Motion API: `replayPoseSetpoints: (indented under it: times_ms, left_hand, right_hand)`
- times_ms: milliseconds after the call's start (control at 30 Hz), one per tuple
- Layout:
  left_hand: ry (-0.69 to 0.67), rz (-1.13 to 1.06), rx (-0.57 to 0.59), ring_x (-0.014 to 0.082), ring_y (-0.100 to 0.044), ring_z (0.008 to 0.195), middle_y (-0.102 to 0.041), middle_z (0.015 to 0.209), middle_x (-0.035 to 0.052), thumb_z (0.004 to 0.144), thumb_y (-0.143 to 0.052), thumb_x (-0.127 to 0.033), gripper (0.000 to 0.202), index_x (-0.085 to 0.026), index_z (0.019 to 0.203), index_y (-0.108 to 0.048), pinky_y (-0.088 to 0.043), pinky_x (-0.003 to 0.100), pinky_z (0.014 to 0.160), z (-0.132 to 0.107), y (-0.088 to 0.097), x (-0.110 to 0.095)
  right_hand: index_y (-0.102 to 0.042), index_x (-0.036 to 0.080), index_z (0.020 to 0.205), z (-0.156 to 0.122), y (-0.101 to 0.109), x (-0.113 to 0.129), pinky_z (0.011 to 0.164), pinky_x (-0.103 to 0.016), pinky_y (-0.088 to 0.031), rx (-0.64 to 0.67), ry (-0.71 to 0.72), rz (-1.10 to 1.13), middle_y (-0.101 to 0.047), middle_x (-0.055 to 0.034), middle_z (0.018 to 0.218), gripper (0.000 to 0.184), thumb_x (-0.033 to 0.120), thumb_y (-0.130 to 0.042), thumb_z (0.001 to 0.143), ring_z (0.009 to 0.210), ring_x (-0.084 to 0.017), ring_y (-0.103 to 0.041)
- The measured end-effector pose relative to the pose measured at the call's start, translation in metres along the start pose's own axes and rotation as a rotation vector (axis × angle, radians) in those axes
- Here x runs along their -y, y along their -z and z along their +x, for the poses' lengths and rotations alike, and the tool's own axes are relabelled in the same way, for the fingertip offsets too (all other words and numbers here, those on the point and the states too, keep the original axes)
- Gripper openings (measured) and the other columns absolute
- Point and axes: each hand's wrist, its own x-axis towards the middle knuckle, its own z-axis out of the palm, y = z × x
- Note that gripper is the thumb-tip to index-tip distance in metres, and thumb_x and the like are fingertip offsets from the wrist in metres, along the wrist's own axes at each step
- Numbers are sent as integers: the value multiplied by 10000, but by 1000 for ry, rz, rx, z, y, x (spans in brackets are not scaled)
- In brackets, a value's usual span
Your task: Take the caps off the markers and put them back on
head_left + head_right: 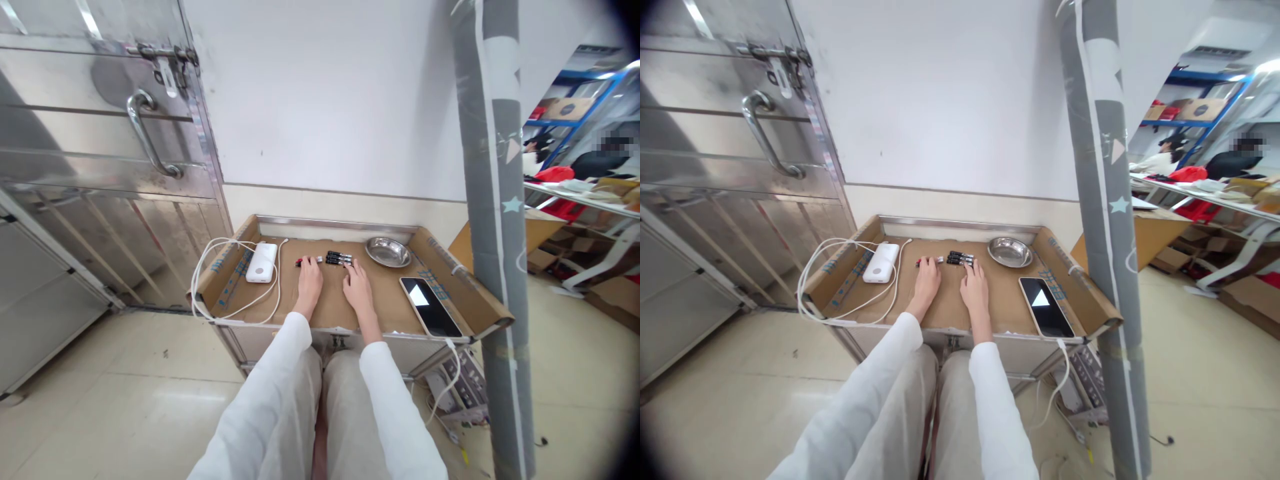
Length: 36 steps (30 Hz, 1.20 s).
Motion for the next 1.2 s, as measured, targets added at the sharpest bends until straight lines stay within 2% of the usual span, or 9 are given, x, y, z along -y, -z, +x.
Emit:
replayPoseSetpoints:
  times_ms: [300,533,1033,1200]
  left_hand:
    - [21,70,1,237,-533,1012,-528,1047,151,821,-355,-6,263,-116,1024,-482,-441,388,900,0,6,-3]
    - [79,168,20,257,-523,1061,-537,1091,183,825,-383,-35,253,-83,1048,-494,-420,381,919,-1,12,-8]
    - [65,168,2,253,-547,974,-569,1029,162,809,-382,-36,244,-87,1008,-515,-429,368,856,-1,13,-8]
    - [-10,127,16,243,-535,970,-553,1025,144,809,-386,-33,253,-106,1012,-517,-433,373,865,1,12,-7]
  right_hand:
    - [-538,109,1246,0,3,4,1050,-436,-351,11,-45,-45,-420,-176,1406,431,141,-353,858,1285,-258,-392]
    - [-536,110,1249,-1,5,6,1060,-404,-334,20,-57,-71,-423,-160,1407,430,139,-354,860,1282,-246,-390]
    - [-541,127,1239,-1,2,4,1039,-382,-323,3,-57,-99,-446,-150,1385,424,158,-345,865,1250,-229,-402]
    - [-550,138,1238,-1,4,6,1035,-376,-321,21,-70,-131,-442,-152,1387,419,153,-353,868,1253,-237,-395]
